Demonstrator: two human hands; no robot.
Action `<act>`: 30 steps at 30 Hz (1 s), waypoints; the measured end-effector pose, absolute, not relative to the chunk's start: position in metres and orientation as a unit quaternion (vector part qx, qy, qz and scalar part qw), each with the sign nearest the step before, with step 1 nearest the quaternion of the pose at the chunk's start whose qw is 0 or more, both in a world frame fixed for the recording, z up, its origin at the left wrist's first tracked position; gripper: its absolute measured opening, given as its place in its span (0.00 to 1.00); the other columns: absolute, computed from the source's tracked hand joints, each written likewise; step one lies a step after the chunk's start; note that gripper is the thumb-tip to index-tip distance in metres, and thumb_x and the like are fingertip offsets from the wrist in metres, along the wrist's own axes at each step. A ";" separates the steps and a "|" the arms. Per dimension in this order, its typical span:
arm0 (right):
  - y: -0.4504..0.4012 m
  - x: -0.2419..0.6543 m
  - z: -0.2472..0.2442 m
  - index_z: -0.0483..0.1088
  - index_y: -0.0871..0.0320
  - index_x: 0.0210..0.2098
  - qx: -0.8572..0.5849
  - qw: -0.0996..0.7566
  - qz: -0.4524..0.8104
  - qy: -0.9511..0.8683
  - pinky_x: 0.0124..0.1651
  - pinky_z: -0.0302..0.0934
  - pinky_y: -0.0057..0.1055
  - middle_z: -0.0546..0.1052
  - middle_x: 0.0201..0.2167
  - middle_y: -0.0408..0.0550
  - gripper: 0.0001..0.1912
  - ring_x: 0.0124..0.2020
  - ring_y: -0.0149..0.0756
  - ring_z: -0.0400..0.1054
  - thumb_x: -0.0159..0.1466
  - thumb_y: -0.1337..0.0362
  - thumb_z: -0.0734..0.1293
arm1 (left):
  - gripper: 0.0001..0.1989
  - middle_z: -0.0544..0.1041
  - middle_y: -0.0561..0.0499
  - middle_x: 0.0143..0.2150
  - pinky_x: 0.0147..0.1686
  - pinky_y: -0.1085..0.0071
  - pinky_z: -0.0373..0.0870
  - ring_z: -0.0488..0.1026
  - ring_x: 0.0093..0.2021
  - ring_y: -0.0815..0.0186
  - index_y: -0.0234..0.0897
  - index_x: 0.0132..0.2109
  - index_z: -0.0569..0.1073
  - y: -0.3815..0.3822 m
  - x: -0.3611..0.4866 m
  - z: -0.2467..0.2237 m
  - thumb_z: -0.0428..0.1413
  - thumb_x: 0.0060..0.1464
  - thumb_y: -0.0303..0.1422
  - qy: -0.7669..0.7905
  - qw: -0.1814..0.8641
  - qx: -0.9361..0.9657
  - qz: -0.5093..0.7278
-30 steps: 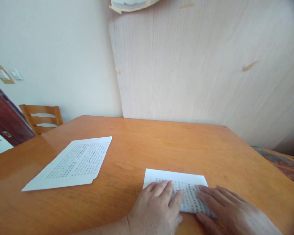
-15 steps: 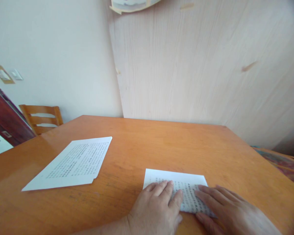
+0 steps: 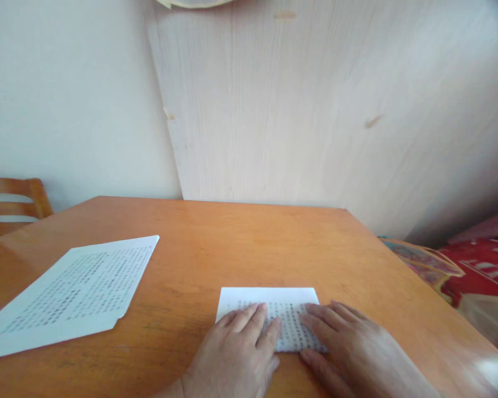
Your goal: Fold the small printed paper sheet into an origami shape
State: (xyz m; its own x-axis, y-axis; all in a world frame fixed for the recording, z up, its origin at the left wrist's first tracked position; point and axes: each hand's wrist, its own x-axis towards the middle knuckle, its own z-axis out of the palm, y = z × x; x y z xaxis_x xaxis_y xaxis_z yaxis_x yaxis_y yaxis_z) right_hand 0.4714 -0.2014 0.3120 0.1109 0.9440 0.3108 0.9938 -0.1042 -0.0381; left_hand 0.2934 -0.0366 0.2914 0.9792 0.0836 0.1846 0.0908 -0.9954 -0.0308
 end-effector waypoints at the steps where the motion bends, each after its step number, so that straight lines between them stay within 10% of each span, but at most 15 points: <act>1: -0.201 0.470 0.314 0.75 0.54 0.43 -0.743 0.114 -0.077 -0.654 0.42 0.72 0.41 0.81 0.41 0.49 0.11 0.39 0.45 0.76 0.62 0.61 0.68 | 0.21 0.72 0.41 0.63 0.55 0.55 0.73 0.71 0.61 0.52 0.40 0.62 0.69 -0.036 0.294 0.293 0.48 0.67 0.42 -0.045 0.018 -0.995 -0.085; 18: -0.202 0.468 0.319 0.76 0.56 0.46 -0.769 0.087 -0.005 -0.633 0.51 0.68 0.48 0.79 0.47 0.51 0.15 0.46 0.49 0.73 0.64 0.57 0.66 | 0.22 0.70 0.44 0.65 0.58 0.52 0.70 0.68 0.64 0.51 0.42 0.63 0.69 -0.035 0.293 0.291 0.53 0.63 0.35 -0.035 0.004 -0.997 -0.066; 30: -0.228 0.461 0.326 0.65 0.54 0.65 -0.718 0.098 -0.107 -0.680 0.60 0.62 0.49 0.74 0.59 0.54 0.36 0.58 0.55 0.68 0.65 0.40 0.62 | 0.40 0.54 0.39 0.73 0.64 0.45 0.59 0.56 0.70 0.43 0.48 0.72 0.55 -0.035 0.281 0.308 0.48 0.59 0.60 -0.045 -0.078 -0.996 0.029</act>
